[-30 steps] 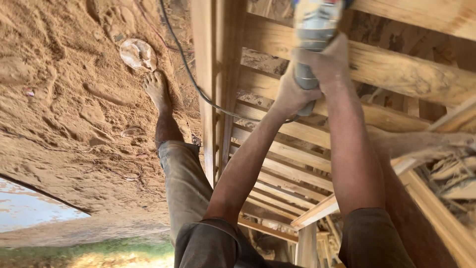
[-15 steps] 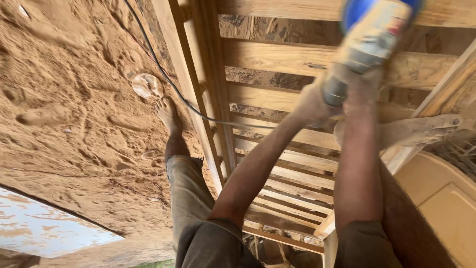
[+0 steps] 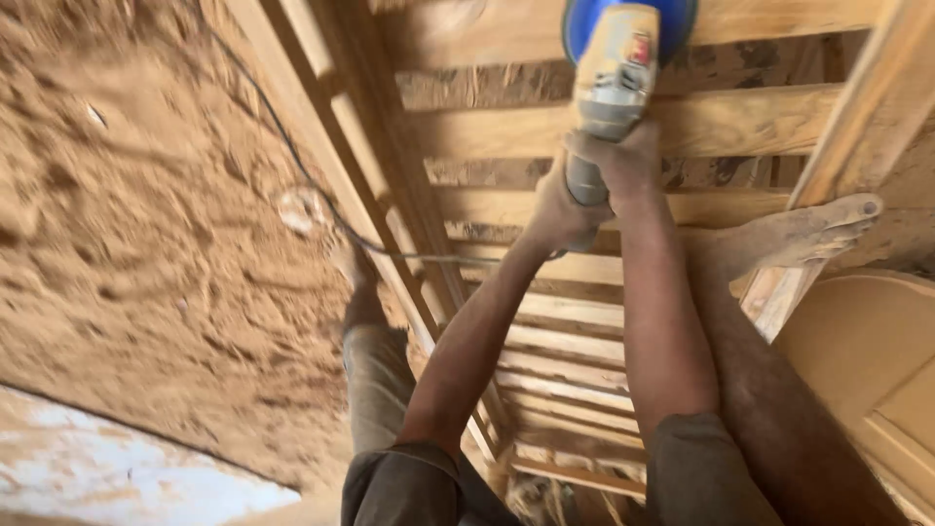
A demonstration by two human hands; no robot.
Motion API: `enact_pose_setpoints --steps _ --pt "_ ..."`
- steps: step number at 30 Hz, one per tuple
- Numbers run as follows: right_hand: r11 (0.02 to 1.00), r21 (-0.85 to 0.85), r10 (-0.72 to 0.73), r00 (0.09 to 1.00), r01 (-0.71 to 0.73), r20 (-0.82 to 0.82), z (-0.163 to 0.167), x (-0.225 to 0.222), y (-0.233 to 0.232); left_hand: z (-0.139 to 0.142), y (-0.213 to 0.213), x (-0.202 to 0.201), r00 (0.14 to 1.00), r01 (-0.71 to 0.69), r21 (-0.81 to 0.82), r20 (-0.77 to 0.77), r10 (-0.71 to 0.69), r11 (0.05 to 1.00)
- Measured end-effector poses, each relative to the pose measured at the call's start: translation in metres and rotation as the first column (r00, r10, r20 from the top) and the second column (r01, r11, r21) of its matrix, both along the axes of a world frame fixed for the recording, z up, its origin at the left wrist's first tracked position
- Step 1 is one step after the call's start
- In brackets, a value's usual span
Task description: The person uses a power angle grinder with a sanding disc to sand the slats and frame of a wooden bench, moving the tool along the rails and rungs while standing barefoot on a sandy floor, repositioning to sand different sections of the bench.
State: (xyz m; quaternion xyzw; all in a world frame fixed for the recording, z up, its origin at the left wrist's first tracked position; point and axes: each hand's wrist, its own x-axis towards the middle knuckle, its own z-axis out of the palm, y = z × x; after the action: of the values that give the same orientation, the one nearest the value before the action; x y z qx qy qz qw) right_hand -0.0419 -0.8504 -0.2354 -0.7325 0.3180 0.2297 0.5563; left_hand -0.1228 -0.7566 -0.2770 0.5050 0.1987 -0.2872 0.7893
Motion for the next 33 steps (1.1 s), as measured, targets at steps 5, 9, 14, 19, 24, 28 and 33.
enact_pose_setpoints --steps 5,9,14,19,24,28,33 --pt "0.974 0.079 -0.225 0.955 0.214 0.191 0.04 0.002 -0.036 0.047 -0.01 0.042 0.947 0.299 0.119 0.086 -0.309 0.947" --pt "0.947 0.103 -0.32 0.924 0.305 0.207 0.051 0.015 -0.042 0.061 -0.012 0.071 0.897 0.382 0.225 0.144 -0.418 0.896" --pt "0.929 0.24 -0.346 0.889 0.281 0.299 0.052 0.038 -0.042 0.069 -0.011 0.096 0.888 0.396 0.249 0.141 -0.438 0.884" --pt "0.923 0.22 -0.367 0.896 0.316 0.251 0.058 0.044 -0.048 0.073 -0.014 0.108 0.856 0.456 0.253 0.136 -0.498 0.853" --pt "0.925 0.173 -0.375 0.887 0.339 0.27 0.056 0.03 -0.049 0.074 -0.015 0.1 0.848 0.471 0.223 0.151 -0.507 0.854" --pt "0.896 0.253 -0.434 0.845 0.366 0.314 0.05 0.004 -0.05 0.069 -0.014 0.082 0.813 0.517 0.26 0.148 -0.563 0.816" --pt "0.895 0.242 -0.438 0.845 0.375 0.307 0.029 -0.017 -0.045 0.044 -0.01 0.054 0.844 0.498 0.185 0.121 -0.522 0.847"
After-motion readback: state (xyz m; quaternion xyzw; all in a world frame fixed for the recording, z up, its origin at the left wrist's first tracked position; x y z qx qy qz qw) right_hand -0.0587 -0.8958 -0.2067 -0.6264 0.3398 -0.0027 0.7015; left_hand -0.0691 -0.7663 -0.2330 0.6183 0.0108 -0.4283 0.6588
